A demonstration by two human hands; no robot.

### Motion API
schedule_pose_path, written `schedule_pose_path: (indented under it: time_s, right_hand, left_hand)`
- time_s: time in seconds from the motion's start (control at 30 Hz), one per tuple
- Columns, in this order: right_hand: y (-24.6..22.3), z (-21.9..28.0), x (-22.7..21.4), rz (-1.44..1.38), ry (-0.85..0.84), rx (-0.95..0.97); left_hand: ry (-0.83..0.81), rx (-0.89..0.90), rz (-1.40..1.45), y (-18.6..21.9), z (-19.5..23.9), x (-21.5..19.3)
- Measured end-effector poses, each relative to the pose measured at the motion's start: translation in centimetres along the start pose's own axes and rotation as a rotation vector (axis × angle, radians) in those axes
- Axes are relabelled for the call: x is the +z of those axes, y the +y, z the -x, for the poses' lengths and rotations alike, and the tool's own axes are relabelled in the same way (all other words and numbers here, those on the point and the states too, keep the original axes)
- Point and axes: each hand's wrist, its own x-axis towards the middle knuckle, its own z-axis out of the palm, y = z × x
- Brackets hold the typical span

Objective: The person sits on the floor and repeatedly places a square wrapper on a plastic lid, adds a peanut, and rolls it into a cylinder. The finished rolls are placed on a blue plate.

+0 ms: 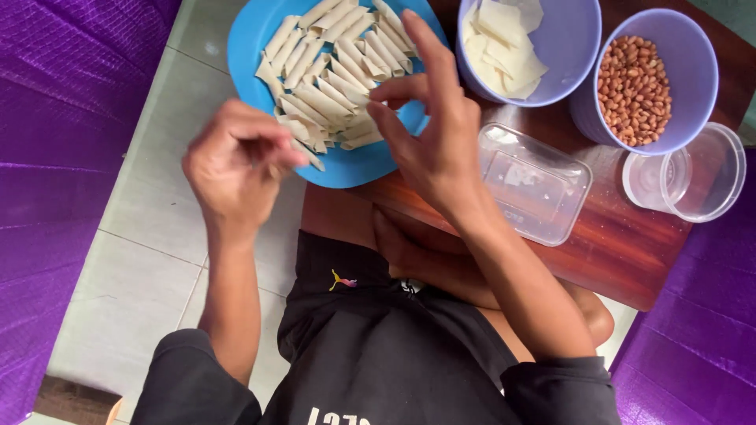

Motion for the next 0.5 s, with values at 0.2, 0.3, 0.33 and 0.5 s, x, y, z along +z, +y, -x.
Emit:
schedule_pose_path:
  time_s: [0.2, 0.3, 0.33, 0.5]
  right_hand:
    - [0.8, -1.7, 4.4, 0.094, 0.010, -0.020]
    - [1.2, -1.8, 5.5, 0.139, 0.040, -0.035]
    - [1.0, -1.8, 5.7, 0.142, 0.036, -0.034]
    - [1.6, -1.2, 7.1, 0.428, 0.026, 0.035]
  left_hand:
    - [-0.105, -0.018, -0.285, 0.4, -3.1, -2.2]
    - [-0.128, -0.011, -0.303, -0.1, -3.5, -2.6]
    - [-0.126, -0.014, -0.300, -0.2, -3.6, -2.7]
    - [-0.160, 0.045, -0.321, -1.0, -4.2, -3.1]
